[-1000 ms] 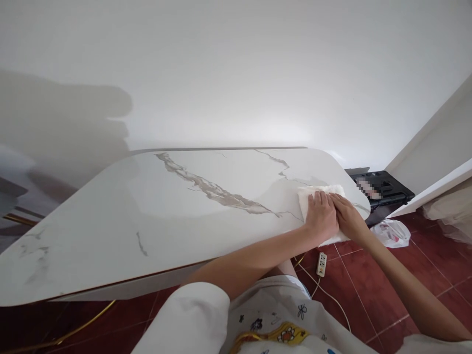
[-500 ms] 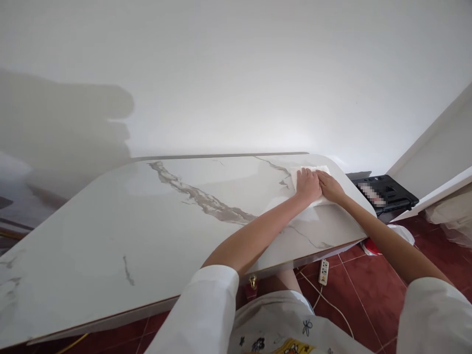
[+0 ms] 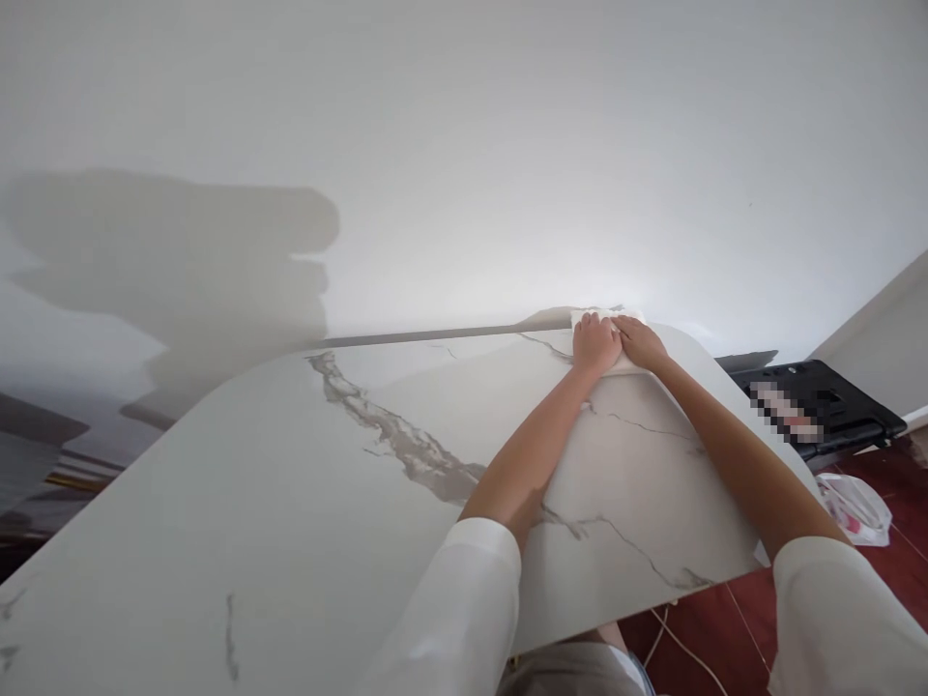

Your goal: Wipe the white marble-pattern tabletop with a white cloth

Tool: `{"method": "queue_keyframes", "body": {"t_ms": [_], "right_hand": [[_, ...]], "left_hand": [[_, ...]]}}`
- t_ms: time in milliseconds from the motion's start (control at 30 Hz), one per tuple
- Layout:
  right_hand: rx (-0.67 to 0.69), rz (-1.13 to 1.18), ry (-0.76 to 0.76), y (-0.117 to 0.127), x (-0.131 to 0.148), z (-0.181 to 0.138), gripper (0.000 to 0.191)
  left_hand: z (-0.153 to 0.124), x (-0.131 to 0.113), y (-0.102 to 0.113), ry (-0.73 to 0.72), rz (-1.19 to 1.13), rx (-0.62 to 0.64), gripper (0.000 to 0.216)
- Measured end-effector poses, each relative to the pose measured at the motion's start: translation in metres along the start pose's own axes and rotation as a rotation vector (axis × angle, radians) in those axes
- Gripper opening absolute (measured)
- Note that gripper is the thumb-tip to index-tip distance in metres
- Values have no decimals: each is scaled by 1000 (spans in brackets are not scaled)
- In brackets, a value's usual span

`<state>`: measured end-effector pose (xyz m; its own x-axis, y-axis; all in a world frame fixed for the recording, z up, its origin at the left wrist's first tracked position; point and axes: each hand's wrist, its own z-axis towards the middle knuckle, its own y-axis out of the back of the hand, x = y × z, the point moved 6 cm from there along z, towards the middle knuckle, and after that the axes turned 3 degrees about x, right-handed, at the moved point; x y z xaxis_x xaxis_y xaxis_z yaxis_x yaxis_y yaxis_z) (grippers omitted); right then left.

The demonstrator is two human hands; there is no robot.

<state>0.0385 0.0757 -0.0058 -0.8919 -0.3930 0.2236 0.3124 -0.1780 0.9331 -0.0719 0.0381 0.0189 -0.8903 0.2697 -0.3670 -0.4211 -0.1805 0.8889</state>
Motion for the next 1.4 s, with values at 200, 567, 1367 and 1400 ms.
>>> {"method": "queue_keyframes", "body": {"t_ms": [200,567,1367,1400], "right_hand": [[25,24,25,2,8,11,49],[68,32,-4,4,-44,7,53],[40,-38,15,24,-10,-130,54],[34,-51,21,26,-5,-141,55]], "left_hand": [[18,9,-4,23,-3,-1,38],[27,-25,-21,38,5,-19,37],[-101,-75,-7,-26,57,97,45],[-110,-79,-6,-38,68,99,46]]}}
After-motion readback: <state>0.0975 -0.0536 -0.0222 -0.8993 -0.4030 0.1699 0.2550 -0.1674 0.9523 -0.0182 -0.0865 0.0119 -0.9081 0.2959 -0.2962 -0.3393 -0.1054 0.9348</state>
